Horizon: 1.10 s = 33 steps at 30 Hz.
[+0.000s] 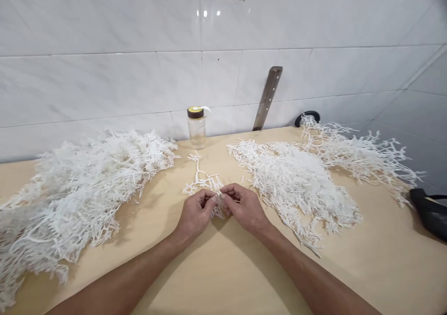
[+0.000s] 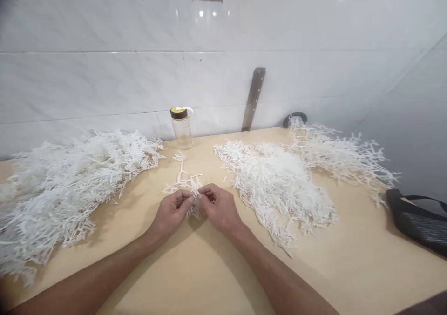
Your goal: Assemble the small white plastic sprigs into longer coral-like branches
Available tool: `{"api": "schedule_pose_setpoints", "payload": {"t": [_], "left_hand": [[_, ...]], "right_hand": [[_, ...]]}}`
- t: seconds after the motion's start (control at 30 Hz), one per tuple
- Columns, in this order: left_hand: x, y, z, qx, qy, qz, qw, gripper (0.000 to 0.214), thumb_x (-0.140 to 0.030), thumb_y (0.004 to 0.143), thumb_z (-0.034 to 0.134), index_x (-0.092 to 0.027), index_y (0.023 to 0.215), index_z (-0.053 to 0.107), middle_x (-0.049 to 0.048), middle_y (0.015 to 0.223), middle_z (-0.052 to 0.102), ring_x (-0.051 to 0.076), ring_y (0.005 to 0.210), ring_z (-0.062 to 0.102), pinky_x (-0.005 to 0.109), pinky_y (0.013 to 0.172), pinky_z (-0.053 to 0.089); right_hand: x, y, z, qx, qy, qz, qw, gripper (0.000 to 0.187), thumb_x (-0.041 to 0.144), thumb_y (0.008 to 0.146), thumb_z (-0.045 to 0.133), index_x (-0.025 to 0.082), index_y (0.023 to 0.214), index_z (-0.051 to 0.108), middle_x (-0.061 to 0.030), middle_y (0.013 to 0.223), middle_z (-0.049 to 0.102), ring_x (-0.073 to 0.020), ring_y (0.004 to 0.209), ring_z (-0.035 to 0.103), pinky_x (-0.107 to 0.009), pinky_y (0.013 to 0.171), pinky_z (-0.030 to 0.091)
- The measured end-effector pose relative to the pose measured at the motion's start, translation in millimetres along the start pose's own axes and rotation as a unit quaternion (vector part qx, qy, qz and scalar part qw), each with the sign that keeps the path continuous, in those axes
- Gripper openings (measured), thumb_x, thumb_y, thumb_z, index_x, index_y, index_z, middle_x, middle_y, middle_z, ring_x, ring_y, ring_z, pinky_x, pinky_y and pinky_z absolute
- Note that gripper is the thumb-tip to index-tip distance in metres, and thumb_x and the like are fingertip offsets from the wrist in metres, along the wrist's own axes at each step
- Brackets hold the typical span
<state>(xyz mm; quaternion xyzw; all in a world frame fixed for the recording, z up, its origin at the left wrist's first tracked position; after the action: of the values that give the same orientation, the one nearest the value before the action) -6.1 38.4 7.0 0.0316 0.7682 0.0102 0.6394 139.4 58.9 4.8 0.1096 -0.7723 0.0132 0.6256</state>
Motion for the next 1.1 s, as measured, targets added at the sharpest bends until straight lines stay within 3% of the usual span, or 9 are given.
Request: {"api": "schedule_pose_setpoints", "payload": {"t": [0.2, 0.3, 0.5, 0.7, 0.9, 1.1], "left_hand": [[-4, -2, -1.2, 0.002, 0.018, 0.008, 1.0, 0.02, -0.032, 0.086, 0.058, -0.014, 0.089, 0.068, 0.0051, 0.081, 0.07, 0.016, 0.072, 0.063, 0.026, 0.067, 0.048], [-4, -4, -0.8, 0.003, 0.031, 0.021, 0.999, 0.021, -0.032, 0.086, 0.058, -0.015, 0.091, 0.069, 0.0049, 0.082, 0.071, 0.016, 0.072, 0.063, 0.026, 0.066, 0.047], [-4, -5, -1.0, 0.007, 0.029, 0.03, 0.999, 0.021, -0.031, 0.087, 0.057, -0.016, 0.092, 0.071, 0.0038, 0.08, 0.07, 0.016, 0.071, 0.062, 0.025, 0.066, 0.046], [-8, -5, -0.8, 0.021, 0.048, 0.039, 0.998, 0.022, -0.029, 0.087, 0.056, -0.015, 0.097, 0.07, 0.0055, 0.081, 0.07, 0.016, 0.068, 0.061, 0.026, 0.063, 0.045], [-10, -5, -3.6, -0.003, 0.081, 0.069, 0.994, 0.018, -0.023, 0.08, 0.062, -0.017, 0.095, 0.07, 0.0037, 0.076, 0.068, 0.013, 0.06, 0.058, 0.024, 0.057, 0.044], [-8, -3, -2.5, 0.011, 0.086, 0.04, 0.995, 0.02, -0.021, 0.081, 0.057, -0.016, 0.095, 0.07, 0.0018, 0.069, 0.067, 0.013, 0.055, 0.057, 0.024, 0.052, 0.04]], "right_hand": [[-4, 0, 3, 0.042, 0.052, 0.051, 0.996, 0.022, 0.036, 0.082, 0.066, 0.018, 0.094, 0.064, -0.0005, 0.071, 0.065, -0.0148, 0.057, 0.061, -0.028, 0.051, 0.056], [1, -1, 1, 0.048, 0.003, 0.016, 0.999, 0.024, 0.036, 0.086, 0.062, 0.019, 0.101, 0.067, -0.0016, 0.074, 0.067, -0.0147, 0.056, 0.062, -0.028, 0.052, 0.056], [14, -3, -3, 0.032, -0.102, -0.067, 0.992, 0.019, 0.034, 0.089, 0.057, 0.019, 0.091, 0.069, -0.0014, 0.068, 0.068, -0.0155, 0.057, 0.063, -0.027, 0.056, 0.054], [4, -1, -3, 0.032, -0.078, -0.022, 0.996, 0.023, 0.038, 0.092, 0.054, 0.019, 0.092, 0.068, 0.0005, 0.061, 0.065, -0.0157, 0.054, 0.064, -0.028, 0.057, 0.056], [1, -1, -3, 0.031, -0.044, -0.003, 0.999, 0.027, 0.044, 0.09, 0.057, 0.019, 0.091, 0.068, -0.0003, 0.062, 0.067, -0.0172, 0.055, 0.067, -0.03, 0.059, 0.059], [-2, 0, 0, 0.043, 0.015, 0.038, 0.998, 0.029, 0.046, 0.089, 0.059, 0.018, 0.089, 0.066, -0.0007, 0.062, 0.066, -0.0176, 0.055, 0.067, -0.031, 0.058, 0.06]]}}
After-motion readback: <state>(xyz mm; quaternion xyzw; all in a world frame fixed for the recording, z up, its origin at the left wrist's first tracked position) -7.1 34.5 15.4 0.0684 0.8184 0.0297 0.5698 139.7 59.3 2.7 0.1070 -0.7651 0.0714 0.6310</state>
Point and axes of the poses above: each hand's wrist, its own y-axis towards the middle knuckle, its own z-axis out of the palm, x = y × z, the point moved 7 cm from there along y, towards the middle knuckle
